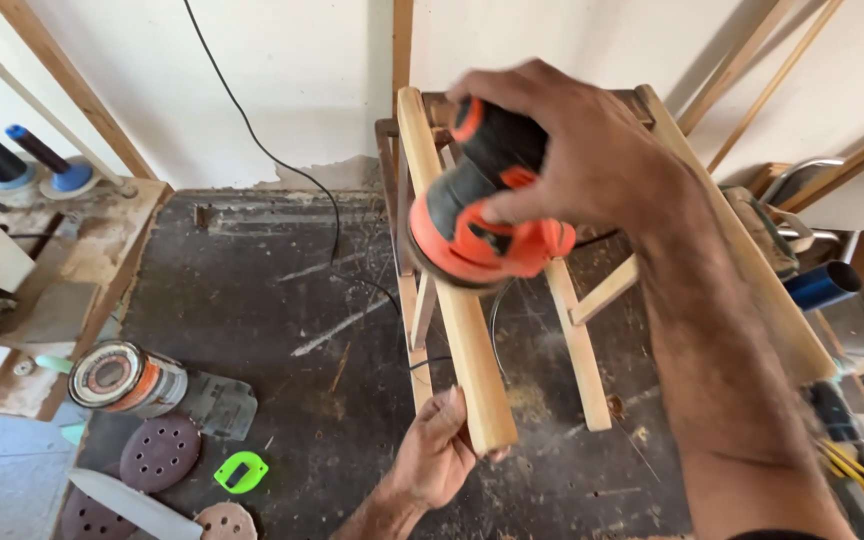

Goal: Sanding a wooden chair frame using an electric orbital sander

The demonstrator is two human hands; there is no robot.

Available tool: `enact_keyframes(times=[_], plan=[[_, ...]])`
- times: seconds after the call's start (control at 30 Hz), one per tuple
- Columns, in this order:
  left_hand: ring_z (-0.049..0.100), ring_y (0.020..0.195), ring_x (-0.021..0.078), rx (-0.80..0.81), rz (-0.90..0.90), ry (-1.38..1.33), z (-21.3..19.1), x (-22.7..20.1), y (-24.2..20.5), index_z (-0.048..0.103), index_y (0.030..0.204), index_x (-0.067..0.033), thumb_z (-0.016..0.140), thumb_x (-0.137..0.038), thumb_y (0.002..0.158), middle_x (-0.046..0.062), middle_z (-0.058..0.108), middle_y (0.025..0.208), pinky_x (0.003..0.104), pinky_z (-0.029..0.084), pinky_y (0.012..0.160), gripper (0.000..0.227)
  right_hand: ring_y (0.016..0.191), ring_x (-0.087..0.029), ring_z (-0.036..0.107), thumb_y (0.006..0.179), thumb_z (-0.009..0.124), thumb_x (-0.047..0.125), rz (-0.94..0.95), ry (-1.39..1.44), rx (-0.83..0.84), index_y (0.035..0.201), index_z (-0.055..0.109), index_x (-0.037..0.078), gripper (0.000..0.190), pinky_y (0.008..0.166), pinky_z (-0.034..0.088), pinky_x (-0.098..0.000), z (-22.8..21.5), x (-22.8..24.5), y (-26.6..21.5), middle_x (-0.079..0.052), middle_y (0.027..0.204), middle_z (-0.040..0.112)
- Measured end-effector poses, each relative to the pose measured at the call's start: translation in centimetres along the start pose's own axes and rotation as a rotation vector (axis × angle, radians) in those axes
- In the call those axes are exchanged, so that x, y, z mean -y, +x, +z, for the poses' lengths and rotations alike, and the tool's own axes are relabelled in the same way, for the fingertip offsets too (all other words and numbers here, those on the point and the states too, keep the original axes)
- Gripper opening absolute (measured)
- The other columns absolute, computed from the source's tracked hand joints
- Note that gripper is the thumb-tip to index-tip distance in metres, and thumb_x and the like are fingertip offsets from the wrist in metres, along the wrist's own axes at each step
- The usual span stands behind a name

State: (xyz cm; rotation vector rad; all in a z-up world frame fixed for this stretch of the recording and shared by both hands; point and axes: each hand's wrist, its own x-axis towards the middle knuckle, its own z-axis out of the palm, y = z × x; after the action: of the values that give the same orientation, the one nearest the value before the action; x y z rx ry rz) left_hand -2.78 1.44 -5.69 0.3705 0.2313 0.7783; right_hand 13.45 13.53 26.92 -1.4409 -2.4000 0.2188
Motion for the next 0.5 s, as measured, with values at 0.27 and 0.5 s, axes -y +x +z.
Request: enact_keyframes(times=[0.27, 0.5], plan=[[0.072, 0.103, 0.0262, -0.148, -0.047, -0.084, -0.9, 0.2, -0.7, 0.068, 0.125, 0.0052, 0.063, -0.028, 0.098, 0.014, 0.075, 0.112, 0.04, 0.062, 0.09, 0.043, 0.101, -0.031, 0.063, 0.07, 0.086, 0.029, -0.066, -0.014, -0.029, 0.141, 0.053, 0.013, 0.08, 0.088, 0.051, -0.0516, 0.5, -5.3, 9.7, -0.016, 0.122, 0.065], [0.07, 0.097, 0.0349, -0.196, 0.031, -0.051, -1.1, 0.6, -1.1, 0.072, 0.1, 0.0025, 0.069, -0.03, 0.091, 0.024, 0.072, 0.108, 0.05, 0.061, 0.084, 0.034, 0.062, -0.021, 0.056, 0.071, 0.088, 0.038, 0.19, -0.237, -0.002, 0.094, 0.061, 0.01, 0.045, 0.054, 0.047, -0.0383, 3.3, -11.2, 19.1, -0.003, 0.074, 0.061]])
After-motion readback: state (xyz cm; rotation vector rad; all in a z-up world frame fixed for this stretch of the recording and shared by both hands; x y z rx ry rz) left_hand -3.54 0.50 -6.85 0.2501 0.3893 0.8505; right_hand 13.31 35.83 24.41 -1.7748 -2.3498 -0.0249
